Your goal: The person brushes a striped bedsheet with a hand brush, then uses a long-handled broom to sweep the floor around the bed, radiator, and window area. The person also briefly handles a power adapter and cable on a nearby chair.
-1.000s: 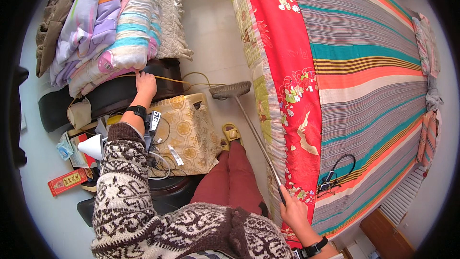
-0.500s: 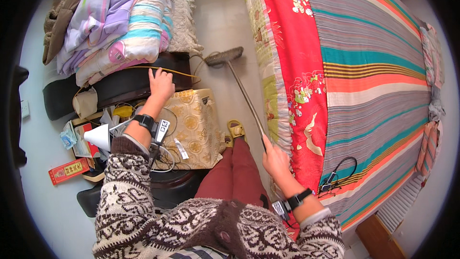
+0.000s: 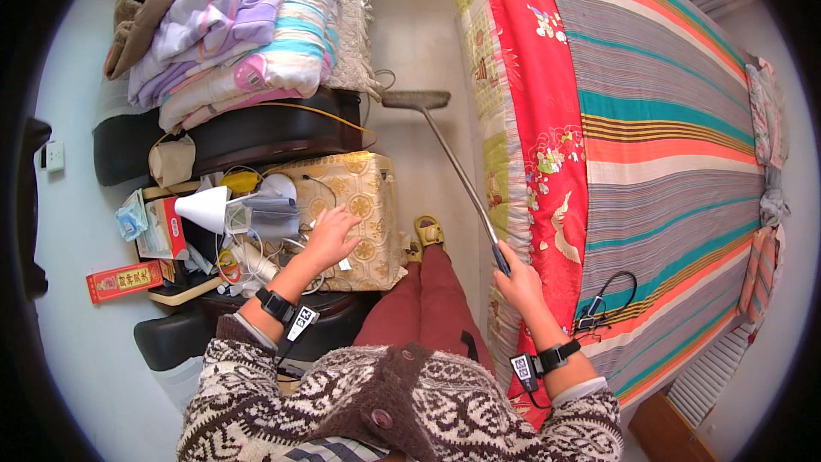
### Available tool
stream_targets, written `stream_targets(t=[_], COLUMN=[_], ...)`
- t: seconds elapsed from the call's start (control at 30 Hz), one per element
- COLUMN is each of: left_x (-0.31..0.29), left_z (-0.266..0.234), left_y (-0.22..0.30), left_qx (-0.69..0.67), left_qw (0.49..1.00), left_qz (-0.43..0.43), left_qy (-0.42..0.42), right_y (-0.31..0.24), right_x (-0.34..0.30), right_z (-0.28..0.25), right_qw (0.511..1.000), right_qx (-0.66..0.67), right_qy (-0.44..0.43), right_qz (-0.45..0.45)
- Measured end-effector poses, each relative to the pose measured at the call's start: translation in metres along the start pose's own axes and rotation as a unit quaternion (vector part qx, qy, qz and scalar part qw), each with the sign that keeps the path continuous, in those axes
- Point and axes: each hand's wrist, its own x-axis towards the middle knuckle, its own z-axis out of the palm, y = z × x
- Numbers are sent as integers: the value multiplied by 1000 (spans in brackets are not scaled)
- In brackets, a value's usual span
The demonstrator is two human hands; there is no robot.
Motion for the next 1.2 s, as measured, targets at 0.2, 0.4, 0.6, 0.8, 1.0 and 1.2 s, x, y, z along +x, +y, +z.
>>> stream_targets(t=[0.2,0.4,0.6,0.8,1.0,1.2], left_x=[-54,-110,-156,-227,-349,-451], left_z=[7,31,59,85,142,203], left_y=[-4,-13,-6,39,83,110], left_qx=[-27,-32,-42,-50,-91,-125], left_qw=[1000,998,995,990,973,941], left_qz=[-10,-45,-89,-110,-184,-277], left_qy=[-3,-10,32,70,107,149], right_y=[27,25,21,33,93,107], right_x=[-23,-1,-15,-69,-114,-89], right_z=[32,50,-14,-59,-13,61], right_qw=[999,977,919,977,985,990], right_qx=[9,-186,-374,-125,97,19], right_qy=[4,-96,-126,-170,-131,-105], right_qz=[-37,29,-14,34,59,89])
